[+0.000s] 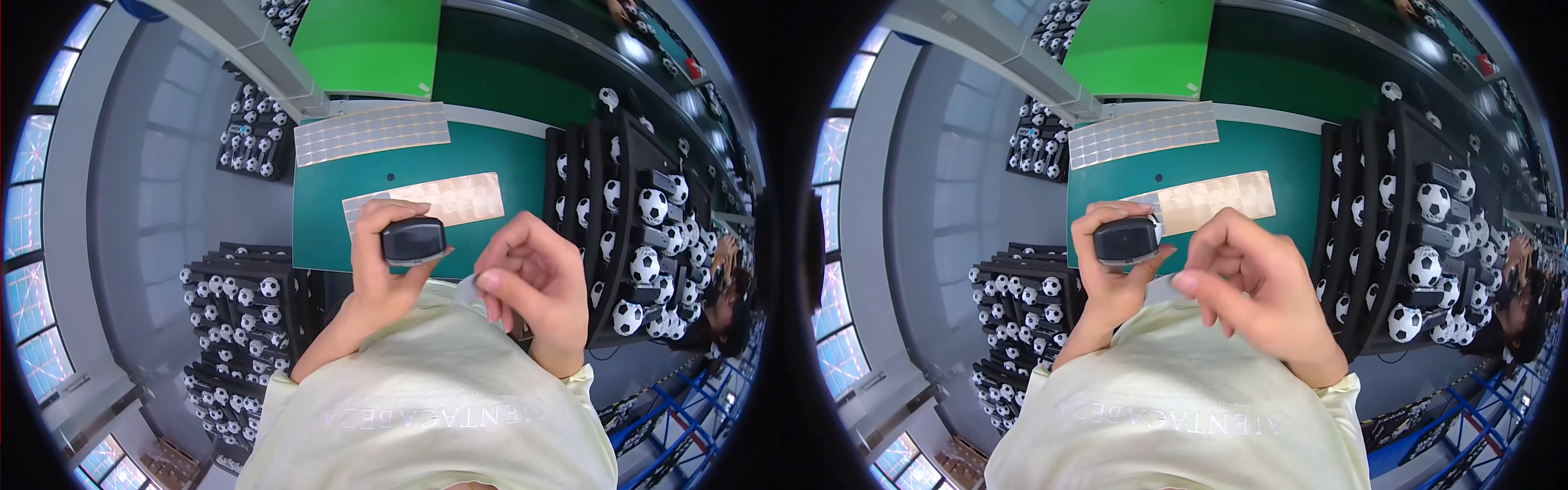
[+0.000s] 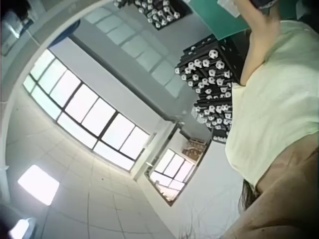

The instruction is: The person repeatedly takes handheld soccer ball fans from the conveyor belt, peels adhesive pads from a sheet, sticks them onto the bottom of each fan handle, and places the fans onto a tray.

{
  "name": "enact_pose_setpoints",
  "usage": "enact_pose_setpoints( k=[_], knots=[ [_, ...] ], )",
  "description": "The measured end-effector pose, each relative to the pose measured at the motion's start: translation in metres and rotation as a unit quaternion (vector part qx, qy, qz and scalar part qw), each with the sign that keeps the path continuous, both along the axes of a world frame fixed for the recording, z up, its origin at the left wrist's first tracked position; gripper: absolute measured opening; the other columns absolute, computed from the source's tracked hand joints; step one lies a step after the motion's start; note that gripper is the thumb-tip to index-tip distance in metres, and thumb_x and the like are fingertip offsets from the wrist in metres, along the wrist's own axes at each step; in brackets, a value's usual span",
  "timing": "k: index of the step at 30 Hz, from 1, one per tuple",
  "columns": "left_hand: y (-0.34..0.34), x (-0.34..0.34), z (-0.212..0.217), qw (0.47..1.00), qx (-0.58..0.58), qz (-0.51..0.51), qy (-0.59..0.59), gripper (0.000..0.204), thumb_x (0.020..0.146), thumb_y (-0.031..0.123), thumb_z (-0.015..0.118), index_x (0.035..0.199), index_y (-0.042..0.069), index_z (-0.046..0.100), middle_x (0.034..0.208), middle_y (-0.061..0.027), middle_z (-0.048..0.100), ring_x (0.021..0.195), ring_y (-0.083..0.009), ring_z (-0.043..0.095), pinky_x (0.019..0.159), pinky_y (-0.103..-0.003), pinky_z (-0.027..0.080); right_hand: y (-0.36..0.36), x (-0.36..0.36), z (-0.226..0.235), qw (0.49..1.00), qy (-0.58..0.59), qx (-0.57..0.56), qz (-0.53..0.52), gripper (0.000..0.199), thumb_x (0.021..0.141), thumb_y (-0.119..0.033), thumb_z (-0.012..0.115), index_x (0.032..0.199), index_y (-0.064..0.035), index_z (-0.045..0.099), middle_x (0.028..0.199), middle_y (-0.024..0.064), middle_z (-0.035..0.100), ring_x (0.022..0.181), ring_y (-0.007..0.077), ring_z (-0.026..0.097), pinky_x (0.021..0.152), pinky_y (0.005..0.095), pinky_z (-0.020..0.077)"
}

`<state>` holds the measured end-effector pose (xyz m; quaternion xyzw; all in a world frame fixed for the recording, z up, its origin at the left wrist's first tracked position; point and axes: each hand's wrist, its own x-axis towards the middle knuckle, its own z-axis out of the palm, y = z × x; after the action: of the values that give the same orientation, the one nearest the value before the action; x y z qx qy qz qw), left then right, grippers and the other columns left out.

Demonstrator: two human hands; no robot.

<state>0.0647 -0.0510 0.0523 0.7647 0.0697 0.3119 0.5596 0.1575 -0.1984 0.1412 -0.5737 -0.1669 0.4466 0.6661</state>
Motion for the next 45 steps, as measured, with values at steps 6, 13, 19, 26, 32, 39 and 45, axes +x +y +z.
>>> enact_pose_setpoints(
  k=[6,13,19,26,32,39,45],
  knots=[
    [-0.012,0.018,0.011,0.992,0.100,-0.038,-0.064,0.050,0.068,-0.003,0.072,0.107,0.003,0.041,0.103,-0.0168,0.054,0.091,-0.0243,0.053,0.079,-0.035,0.044,0.002,-0.007,0.009,0.983,-0.152,-0.032,-0.096,0.015,0.080,0.002,0.063,0.083,0.0010,0.049,0.068,0.0019,0.058,0.054,0.0014,0.051,0.044,0.0158,0.0384],
    [-0.018,0.023,0.014,0.984,0.151,-0.050,-0.080,0.048,0.069,-0.002,0.071,0.106,0.003,0.041,0.102,-0.0166,0.055,0.091,-0.0259,0.053,0.077,-0.035,0.043,-0.003,-0.009,0.007,0.978,-0.160,-0.039,-0.129,0.015,0.079,0.003,0.065,0.080,0.0018,0.050,0.068,0.0025,0.059,0.055,0.0003,0.051,0.046,0.0149,0.0381],
    [-0.018,0.025,0.017,0.980,0.175,-0.045,-0.082,0.047,0.070,-0.001,0.071,0.106,0.004,0.041,0.101,-0.0160,0.055,0.091,-0.0262,0.053,0.078,-0.036,0.042,-0.003,-0.008,0.005,0.979,-0.144,-0.036,-0.140,0.015,0.078,0.002,0.066,0.079,0.0017,0.050,0.067,0.0026,0.059,0.054,0.0002,0.051,0.046,0.0153,0.0385],
    [-0.018,0.024,0.017,0.977,0.190,-0.037,-0.086,0.046,0.070,-0.001,0.070,0.106,0.004,0.042,0.099,-0.0149,0.055,0.089,-0.0263,0.054,0.078,-0.037,0.041,-0.003,-0.009,0.005,0.978,-0.150,-0.034,-0.140,0.016,0.078,0.002,0.066,0.079,0.0016,0.050,0.067,0.0025,0.059,0.054,0.0007,0.053,0.046,0.0159,0.0395],
    [-0.019,0.022,0.018,0.977,0.194,-0.036,-0.085,0.047,0.070,-0.001,0.071,0.106,0.004,0.042,0.098,-0.0146,0.055,0.089,-0.0263,0.055,0.078,-0.037,0.041,-0.004,-0.010,0.006,0.979,-0.149,-0.034,-0.138,0.016,0.077,0.003,0.066,0.078,0.0015,0.050,0.067,0.0026,0.059,0.054,0.0010,0.053,0.046,0.0161,0.0397],
    [-0.020,0.022,0.020,0.976,0.197,-0.035,-0.085,0.047,0.069,-0.002,0.071,0.105,0.005,0.042,0.098,-0.0144,0.056,0.089,-0.0262,0.055,0.077,-0.037,0.041,-0.004,-0.012,0.005,0.977,-0.157,-0.037,-0.140,0.016,0.077,0.003,0.066,0.077,0.0012,0.051,0.066,0.0023,0.058,0.052,0.0006,0.051,0.045,0.0161,0.0382],
    [-0.020,0.024,0.014,0.974,0.199,-0.010,-0.111,0.048,0.063,0.000,0.071,0.103,0.005,0.045,0.097,-0.0132,0.058,0.085,-0.0267,0.056,0.074,-0.037,0.039,-0.001,-0.015,0.002,0.967,-0.197,-0.036,-0.155,0.016,0.076,0.002,0.068,0.076,0.0003,0.051,0.063,0.0017,0.057,0.049,0.0008,0.048,0.043,0.0161,0.0367]
  ],
)
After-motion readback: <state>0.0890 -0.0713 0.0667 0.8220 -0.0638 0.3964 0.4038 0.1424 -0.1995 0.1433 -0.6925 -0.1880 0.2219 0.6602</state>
